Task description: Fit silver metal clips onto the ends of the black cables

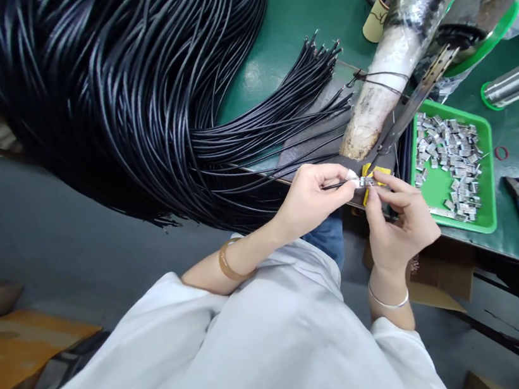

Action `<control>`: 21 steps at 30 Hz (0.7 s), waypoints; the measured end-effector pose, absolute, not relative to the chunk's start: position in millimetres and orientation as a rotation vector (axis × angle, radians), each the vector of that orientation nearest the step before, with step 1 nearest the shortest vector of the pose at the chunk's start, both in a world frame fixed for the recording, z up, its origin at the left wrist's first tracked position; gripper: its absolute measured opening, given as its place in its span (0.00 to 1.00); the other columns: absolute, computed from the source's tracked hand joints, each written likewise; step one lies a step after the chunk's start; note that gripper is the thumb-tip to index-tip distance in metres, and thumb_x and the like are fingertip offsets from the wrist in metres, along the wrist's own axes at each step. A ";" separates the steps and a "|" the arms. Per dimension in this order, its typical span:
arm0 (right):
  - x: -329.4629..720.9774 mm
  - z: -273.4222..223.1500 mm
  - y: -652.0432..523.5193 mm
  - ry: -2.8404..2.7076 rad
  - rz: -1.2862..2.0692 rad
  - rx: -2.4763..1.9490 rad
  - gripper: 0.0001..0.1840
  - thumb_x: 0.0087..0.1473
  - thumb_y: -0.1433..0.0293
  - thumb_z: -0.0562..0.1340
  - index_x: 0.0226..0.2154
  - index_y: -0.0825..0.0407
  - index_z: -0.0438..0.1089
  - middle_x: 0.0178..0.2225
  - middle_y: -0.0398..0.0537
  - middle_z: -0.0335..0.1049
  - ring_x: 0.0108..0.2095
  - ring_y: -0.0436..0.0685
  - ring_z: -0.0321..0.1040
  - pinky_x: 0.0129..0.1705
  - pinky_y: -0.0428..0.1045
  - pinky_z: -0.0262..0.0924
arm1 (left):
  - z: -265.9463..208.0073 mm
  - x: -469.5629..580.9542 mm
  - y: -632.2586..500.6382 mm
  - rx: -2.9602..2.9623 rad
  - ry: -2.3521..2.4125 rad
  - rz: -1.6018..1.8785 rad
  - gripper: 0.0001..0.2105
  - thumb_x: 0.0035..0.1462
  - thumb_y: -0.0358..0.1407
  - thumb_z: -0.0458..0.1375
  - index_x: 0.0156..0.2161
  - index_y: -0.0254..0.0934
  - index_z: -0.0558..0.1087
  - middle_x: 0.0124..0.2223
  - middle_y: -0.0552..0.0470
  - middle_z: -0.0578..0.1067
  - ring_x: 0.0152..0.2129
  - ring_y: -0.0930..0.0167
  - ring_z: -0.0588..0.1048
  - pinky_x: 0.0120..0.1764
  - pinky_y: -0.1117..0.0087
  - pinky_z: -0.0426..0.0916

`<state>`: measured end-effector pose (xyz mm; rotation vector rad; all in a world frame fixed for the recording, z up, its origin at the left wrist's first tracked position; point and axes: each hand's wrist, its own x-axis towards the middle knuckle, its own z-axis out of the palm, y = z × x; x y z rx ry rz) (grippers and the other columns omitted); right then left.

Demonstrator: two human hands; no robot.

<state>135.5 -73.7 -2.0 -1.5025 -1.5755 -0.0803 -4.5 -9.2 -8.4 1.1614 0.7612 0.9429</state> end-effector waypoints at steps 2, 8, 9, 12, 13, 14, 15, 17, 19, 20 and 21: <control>135.4 -1.9 -70.5 -1.606 -0.150 -1.476 0.09 0.53 0.78 0.67 0.37 0.51 0.72 0.43 0.46 0.79 0.43 0.54 0.79 0.42 0.49 0.75 | -9.8 -2.9 -9.0 1.217 0.826 0.966 0.07 0.56 0.34 0.60 0.32 0.30 0.78 0.27 0.54 0.73 0.24 0.79 0.67 0.30 0.77 0.64; 135.3 4.6 -63.6 -1.645 -0.192 -1.430 0.09 0.52 0.78 0.68 0.37 0.51 0.74 0.43 0.47 0.80 0.43 0.56 0.79 0.45 0.52 0.76 | -1.4 -3.5 -6.9 1.245 0.848 0.984 0.08 0.57 0.34 0.60 0.33 0.30 0.78 0.30 0.52 0.75 0.24 0.79 0.69 0.28 0.79 0.64; 134.8 6.0 -63.2 -1.647 -0.192 -1.429 0.09 0.52 0.78 0.68 0.37 0.51 0.74 0.43 0.48 0.80 0.43 0.56 0.79 0.45 0.52 0.76 | 0.4 -4.0 -6.4 1.251 0.838 0.994 0.07 0.57 0.33 0.60 0.33 0.30 0.78 0.29 0.53 0.75 0.23 0.80 0.68 0.27 0.80 0.63; 131.9 9.6 -63.0 -1.637 -0.181 -1.426 0.10 0.51 0.79 0.68 0.36 0.51 0.74 0.43 0.49 0.80 0.43 0.56 0.79 0.45 0.53 0.76 | 3.5 -5.6 -5.0 1.273 0.804 1.020 0.07 0.56 0.32 0.60 0.32 0.29 0.77 0.28 0.54 0.74 0.22 0.81 0.65 0.26 0.81 0.61; 130.7 10.3 -63.4 -1.628 -0.172 -1.419 0.10 0.50 0.80 0.68 0.36 0.52 0.74 0.43 0.50 0.80 0.43 0.55 0.79 0.45 0.52 0.76 | 3.7 -5.9 -4.6 1.276 0.794 1.020 0.07 0.56 0.32 0.60 0.31 0.29 0.77 0.28 0.54 0.74 0.22 0.81 0.65 0.26 0.81 0.61; 129.6 10.7 -64.2 -1.617 -0.161 -1.413 0.10 0.50 0.80 0.68 0.35 0.52 0.73 0.43 0.50 0.80 0.43 0.55 0.79 0.45 0.52 0.76 | 3.4 -6.2 -4.3 1.274 0.788 1.015 0.07 0.56 0.32 0.60 0.31 0.29 0.77 0.28 0.53 0.74 0.22 0.81 0.66 0.27 0.80 0.62; 128.8 10.7 -65.3 -1.605 -0.147 -1.408 0.10 0.50 0.80 0.68 0.35 0.52 0.73 0.44 0.51 0.79 0.44 0.55 0.79 0.45 0.52 0.76 | 2.8 -6.4 -4.1 1.268 0.786 1.006 0.07 0.56 0.32 0.60 0.31 0.29 0.77 0.28 0.53 0.74 0.23 0.80 0.66 0.27 0.80 0.62; 128.4 9.9 -68.3 -1.586 -0.104 -1.415 0.09 0.51 0.79 0.67 0.35 0.52 0.71 0.45 0.51 0.79 0.44 0.55 0.79 0.44 0.52 0.77 | 1.0 -6.6 -4.0 1.252 0.802 0.972 0.07 0.56 0.34 0.60 0.31 0.30 0.76 0.27 0.54 0.72 0.22 0.80 0.65 0.27 0.79 0.61; 129.4 8.0 -71.4 -1.587 -0.072 -1.456 0.08 0.52 0.78 0.66 0.34 0.52 0.70 0.45 0.51 0.79 0.45 0.55 0.79 0.44 0.53 0.77 | -0.9 -6.8 -4.4 1.246 0.836 0.921 0.08 0.56 0.35 0.60 0.31 0.30 0.76 0.24 0.55 0.69 0.20 0.80 0.62 0.25 0.78 0.58; 130.1 6.8 -72.4 -1.594 -0.066 -1.479 0.07 0.53 0.77 0.66 0.34 0.51 0.69 0.45 0.50 0.79 0.45 0.55 0.78 0.44 0.53 0.77 | -1.7 -6.8 -4.6 1.250 0.853 0.898 0.08 0.56 0.35 0.60 0.31 0.30 0.76 0.23 0.56 0.67 0.20 0.80 0.60 0.24 0.77 0.56; 130.7 5.5 -72.8 -1.603 -0.066 -1.498 0.06 0.54 0.76 0.66 0.34 0.51 0.69 0.44 0.50 0.79 0.45 0.55 0.78 0.45 0.53 0.77 | -2.2 -6.8 -4.8 1.257 0.867 0.879 0.08 0.56 0.35 0.60 0.31 0.31 0.76 0.23 0.57 0.65 0.19 0.80 0.58 0.24 0.77 0.54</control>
